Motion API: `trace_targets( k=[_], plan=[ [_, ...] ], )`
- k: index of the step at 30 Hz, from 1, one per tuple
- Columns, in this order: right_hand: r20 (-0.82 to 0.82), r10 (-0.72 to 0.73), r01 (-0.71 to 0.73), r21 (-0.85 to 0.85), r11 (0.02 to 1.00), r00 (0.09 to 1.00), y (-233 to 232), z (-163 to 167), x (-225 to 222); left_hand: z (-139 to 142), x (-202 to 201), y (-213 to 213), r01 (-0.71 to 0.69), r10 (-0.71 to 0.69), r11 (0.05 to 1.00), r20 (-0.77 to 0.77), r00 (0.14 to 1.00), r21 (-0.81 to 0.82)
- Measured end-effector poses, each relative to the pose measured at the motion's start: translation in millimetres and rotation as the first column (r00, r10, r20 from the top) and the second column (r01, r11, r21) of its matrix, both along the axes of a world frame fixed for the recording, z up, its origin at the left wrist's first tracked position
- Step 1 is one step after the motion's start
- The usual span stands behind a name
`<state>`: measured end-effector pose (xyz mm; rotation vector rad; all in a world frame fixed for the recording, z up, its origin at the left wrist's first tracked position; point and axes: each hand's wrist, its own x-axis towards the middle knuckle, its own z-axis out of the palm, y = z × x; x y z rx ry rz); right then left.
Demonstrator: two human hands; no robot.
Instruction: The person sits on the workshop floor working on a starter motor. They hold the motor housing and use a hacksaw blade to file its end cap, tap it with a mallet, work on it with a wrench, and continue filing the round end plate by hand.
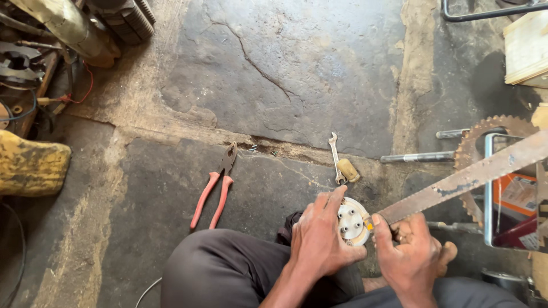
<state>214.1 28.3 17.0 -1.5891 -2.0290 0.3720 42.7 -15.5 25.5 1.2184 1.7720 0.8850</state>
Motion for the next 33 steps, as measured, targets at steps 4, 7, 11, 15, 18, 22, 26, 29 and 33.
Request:
trace_targets(
  k=[4, 7, 11, 15, 18, 22, 26, 29, 33],
  plan=[
    [-0.031, -0.004, 0.002, -0.062, 0.998, 1.0, -0.5, 4.2, -2.7, -2.0, -1.0, 2.7, -0.018, 0.018, 1.0, -0.009, 1.0, 0.02],
    [0.018, -0.032, 0.033, -0.041, 0.999, 0.999, 2.2, 0.5, -2.8, -2.5, -0.3, 2.1, -0.003, 0.003, 1.0, -0.012, 1.0, 0.027],
    [-0.154, -0.011, -0.011, -0.138, 0.99, 0.988, -0.6, -5.8, 7.0, -2.1, 0.9, -0.1, 0.017, -0.017, 0.999, -0.013, 1.0, 0.039],
    [-0.017, -0.06, 0.059, -0.06, 0.996, 0.998, -5.4, -15.4, 10.9, -0.7, 3.0, 1.6, 0.033, -0.033, 0.999, -0.042, 0.999, 0.002],
    [-0.066, -0.084, 0.076, -0.118, 0.99, 0.994, -4.7, -17.7, 11.0, -0.5, 1.0, 2.6, 0.0, 0.001, 0.998, -0.007, 1.0, 0.062],
    [-0.036, -0.086, 0.082, -0.102, 0.991, 0.996, -1.6, -14.5, 7.0, -1.1, -0.2, 1.8, -0.001, 0.002, 1.0, -0.017, 1.0, 0.021],
    [0.045, -0.092, 0.095, -0.071, 0.993, 0.995, -6.4, -8.4, 4.1, -2.3, 0.8, 0.5, 0.007, -0.007, 1.0, 0.007, 1.0, 0.025],
    [-0.232, -0.112, 0.066, -0.198, 0.978, 0.966, -7.0, -6.9, 3.2, -3.3, -1.1, 1.9, 0.011, -0.011, 0.998, -0.009, 1.0, 0.062],
    [0.034, -0.132, 0.134, -0.066, 0.989, 0.991, -7.1, -7.6, 6.9, -1.7, 2.9, 1.9, 0.007, -0.007, 1.0, -0.014, 1.0, 0.012]
  ],
)
